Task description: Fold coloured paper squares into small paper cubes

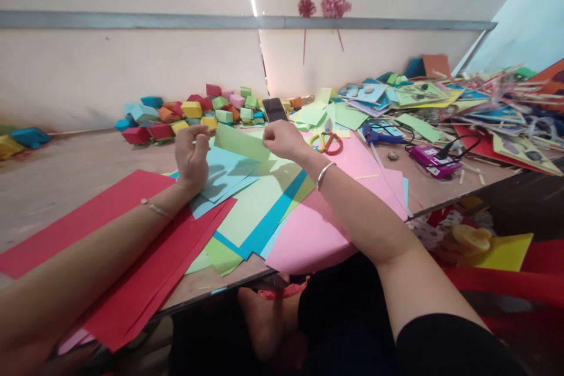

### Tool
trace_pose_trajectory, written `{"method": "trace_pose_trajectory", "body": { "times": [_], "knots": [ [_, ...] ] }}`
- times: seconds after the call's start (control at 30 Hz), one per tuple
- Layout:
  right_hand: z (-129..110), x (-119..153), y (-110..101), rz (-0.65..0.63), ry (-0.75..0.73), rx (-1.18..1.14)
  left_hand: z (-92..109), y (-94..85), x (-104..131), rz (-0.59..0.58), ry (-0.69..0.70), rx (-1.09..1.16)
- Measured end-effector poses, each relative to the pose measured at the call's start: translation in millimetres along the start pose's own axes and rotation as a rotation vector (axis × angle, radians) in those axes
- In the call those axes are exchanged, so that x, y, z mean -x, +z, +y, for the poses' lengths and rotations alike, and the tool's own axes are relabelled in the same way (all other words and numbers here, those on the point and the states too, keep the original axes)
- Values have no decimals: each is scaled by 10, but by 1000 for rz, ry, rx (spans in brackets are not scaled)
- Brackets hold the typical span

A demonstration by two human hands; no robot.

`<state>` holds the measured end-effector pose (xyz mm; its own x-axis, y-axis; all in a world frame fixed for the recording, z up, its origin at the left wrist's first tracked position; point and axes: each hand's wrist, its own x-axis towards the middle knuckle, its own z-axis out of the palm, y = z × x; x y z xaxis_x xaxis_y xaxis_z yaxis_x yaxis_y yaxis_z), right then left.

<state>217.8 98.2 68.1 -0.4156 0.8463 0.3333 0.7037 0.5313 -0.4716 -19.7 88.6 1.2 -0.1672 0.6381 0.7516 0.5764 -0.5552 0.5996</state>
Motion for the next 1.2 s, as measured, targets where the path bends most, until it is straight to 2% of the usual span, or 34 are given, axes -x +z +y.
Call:
{"method": "trace_pose_trajectory", "body": {
  "times": [0.07,0.13,0.2,0.27,0.33,0.4,0.43,0.53,0.6,0.73,0.9,1.1,1.2],
  "knots": [
    [7,-5,11,40,-3,-117,31,7,19,25,75,-4],
    [0,-3,18,85,-9,-183,45,40,39,30,73,46],
    [-32,15,9,178,-40,-152,44,84,43,60,-44,176],
    [-84,52,-12,293,-105,-13,49,109,22,68,-262,367],
    [-140,99,-29,357,-180,184,91,98,-15,-52,-538,552],
    [-181,142,-23,349,-253,362,178,55,-48,-289,-758,697],
    [-191,156,-8,323,-292,427,232,29,-56,-410,-817,758],
    [-175,159,68,205,-417,530,368,-31,-43,-629,-848,916],
    [-133,137,125,127,-492,536,393,-38,-13,-666,-863,974],
    [-17,77,197,33,-620,438,305,8,32,-579,-883,920],
    [106,27,207,0,-684,396,210,41,36,-586,-869,847],
    [111,19,158,-21,-633,397,203,17,39,-623,-935,863],
    [82,19,165,7,-538,288,216,25,26,-568,-912,894]
  ]
}}
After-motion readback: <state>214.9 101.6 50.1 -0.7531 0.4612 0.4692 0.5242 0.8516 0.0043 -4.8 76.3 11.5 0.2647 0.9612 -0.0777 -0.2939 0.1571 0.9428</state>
